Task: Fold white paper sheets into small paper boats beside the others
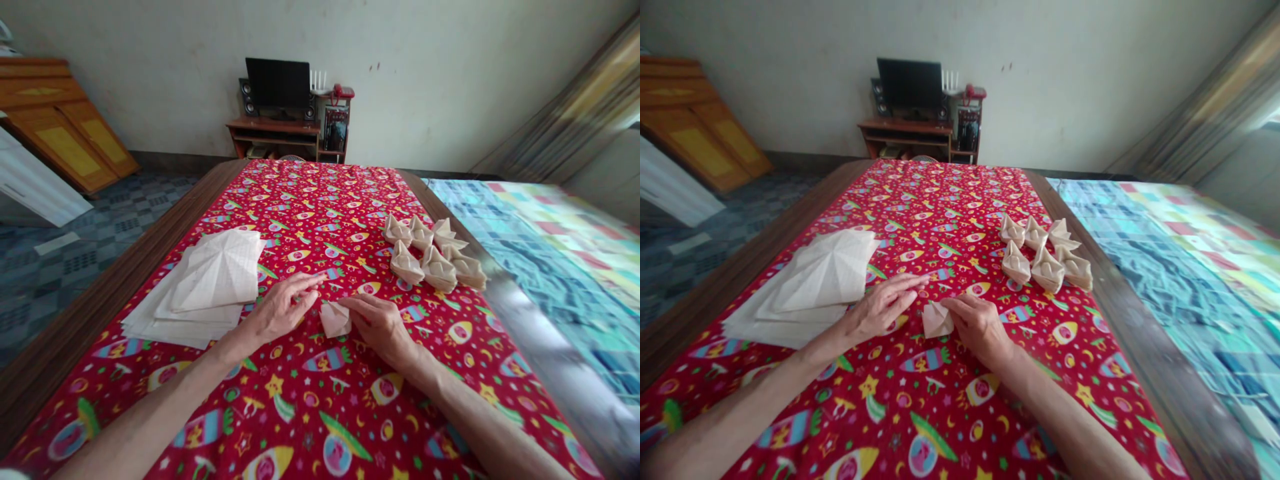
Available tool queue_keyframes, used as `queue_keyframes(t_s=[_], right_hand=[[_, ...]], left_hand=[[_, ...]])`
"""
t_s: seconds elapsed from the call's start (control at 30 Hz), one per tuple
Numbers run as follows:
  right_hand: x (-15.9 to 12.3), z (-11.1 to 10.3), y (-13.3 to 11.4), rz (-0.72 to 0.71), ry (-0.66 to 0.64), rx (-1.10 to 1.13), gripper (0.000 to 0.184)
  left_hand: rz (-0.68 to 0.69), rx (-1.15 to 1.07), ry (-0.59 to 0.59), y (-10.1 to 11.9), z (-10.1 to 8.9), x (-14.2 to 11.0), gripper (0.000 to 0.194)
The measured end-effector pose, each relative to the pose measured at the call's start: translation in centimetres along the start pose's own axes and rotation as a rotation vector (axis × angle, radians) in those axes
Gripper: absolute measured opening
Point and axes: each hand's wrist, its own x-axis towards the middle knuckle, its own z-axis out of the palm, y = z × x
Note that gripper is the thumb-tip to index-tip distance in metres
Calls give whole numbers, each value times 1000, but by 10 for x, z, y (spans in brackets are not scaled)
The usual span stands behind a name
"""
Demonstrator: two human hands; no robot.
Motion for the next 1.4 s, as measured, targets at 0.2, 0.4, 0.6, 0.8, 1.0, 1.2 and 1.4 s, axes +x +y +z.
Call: queue_keyframes(t_s=[0.2,0.4,0.6,0.8,1.0,1.2,1.4], right_hand=[[5,0,-11,97,31,165,24],[4,2,-10,111,27,149,22],[3,5,-9,134,45,186,22],[6,3,-11,268,48,231,19],[5,2,-2,390,147,88,18],[0,3,2,280,88,-179,16],[-3,-4,-3,-29,-60,-398,21]], left_hand=[[-31,-92,-119,-11,6,8,16],[0,11,-138,-9,5,4,13],[91,165,-177,-2,9,3,14],[189,324,-222,-1,2,1,20],[130,277,-53,-2,-10,5,20],[137,338,-30,16,12,-4,36],[183,452,-72,12,32,-15,19]])
